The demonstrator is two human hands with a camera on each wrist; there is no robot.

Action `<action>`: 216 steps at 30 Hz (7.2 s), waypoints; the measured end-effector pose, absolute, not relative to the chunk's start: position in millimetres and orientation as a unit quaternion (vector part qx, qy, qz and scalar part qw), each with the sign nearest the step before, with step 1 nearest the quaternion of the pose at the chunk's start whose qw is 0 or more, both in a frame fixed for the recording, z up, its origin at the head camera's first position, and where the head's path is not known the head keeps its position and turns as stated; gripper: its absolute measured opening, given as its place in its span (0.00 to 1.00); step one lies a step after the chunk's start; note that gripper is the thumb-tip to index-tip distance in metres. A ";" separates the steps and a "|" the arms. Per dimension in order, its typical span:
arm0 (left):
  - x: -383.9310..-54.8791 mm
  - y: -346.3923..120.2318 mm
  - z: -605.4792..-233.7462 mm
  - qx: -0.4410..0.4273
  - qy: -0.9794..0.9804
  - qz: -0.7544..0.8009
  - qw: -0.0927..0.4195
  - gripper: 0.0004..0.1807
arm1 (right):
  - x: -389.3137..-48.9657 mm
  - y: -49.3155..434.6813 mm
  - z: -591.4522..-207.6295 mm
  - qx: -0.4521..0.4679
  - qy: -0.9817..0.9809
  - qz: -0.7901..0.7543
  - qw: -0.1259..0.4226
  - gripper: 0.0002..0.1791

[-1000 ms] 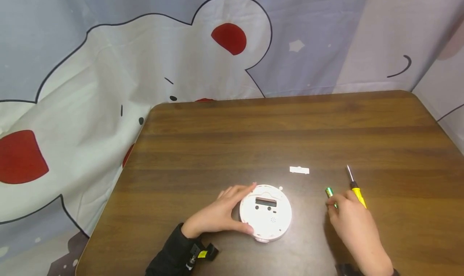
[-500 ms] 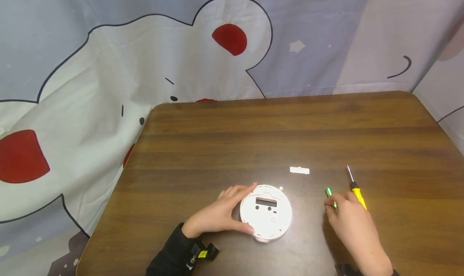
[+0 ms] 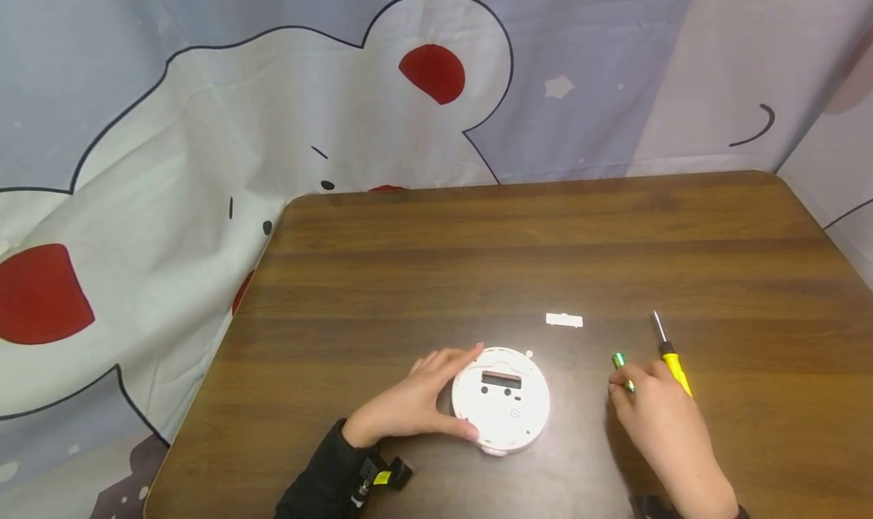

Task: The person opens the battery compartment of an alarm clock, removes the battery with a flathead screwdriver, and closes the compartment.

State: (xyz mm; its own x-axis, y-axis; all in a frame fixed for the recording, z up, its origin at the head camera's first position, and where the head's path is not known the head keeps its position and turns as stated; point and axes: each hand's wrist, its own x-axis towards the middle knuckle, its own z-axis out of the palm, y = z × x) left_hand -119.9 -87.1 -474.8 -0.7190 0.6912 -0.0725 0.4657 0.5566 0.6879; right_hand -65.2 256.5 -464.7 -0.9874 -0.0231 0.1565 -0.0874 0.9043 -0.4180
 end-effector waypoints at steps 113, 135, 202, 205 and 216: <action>-120.7 -84.6 -471.0 0.335 0.870 0.337 0.129 0.34 | -118.6 191.3 -422.9 0.233 -0.906 0.347 -0.065 0.05; -139.3 -72.5 -454.4 0.342 0.891 0.296 0.037 0.05 | -122.4 164.2 -428.9 0.243 -0.908 0.338 -0.047 0.05; -130.9 -72.4 -450.2 0.321 0.886 0.334 0.001 0.03 | -90.5 140.0 -434.9 0.114 -0.924 0.351 0.094 0.06; -131.6 -72.7 -451.2 0.311 0.886 0.344 0.007 0.06 | -90.4 142.0 -437.0 0.116 -0.923 0.355 0.097 0.06; -136.4 -77.3 -453.2 0.245 0.855 0.447 0.092 0.14 | -94.7 152.4 -443.2 0.082 -0.913 0.399 0.024 0.18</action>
State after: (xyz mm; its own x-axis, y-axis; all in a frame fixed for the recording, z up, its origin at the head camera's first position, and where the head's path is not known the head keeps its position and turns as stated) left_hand -136.4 -77.3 -453.2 -0.8626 0.5022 0.0612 0.3369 0.4800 0.8100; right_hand -94.7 152.4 -443.2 -0.9855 -0.1300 0.1092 -0.1684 0.6687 -0.7242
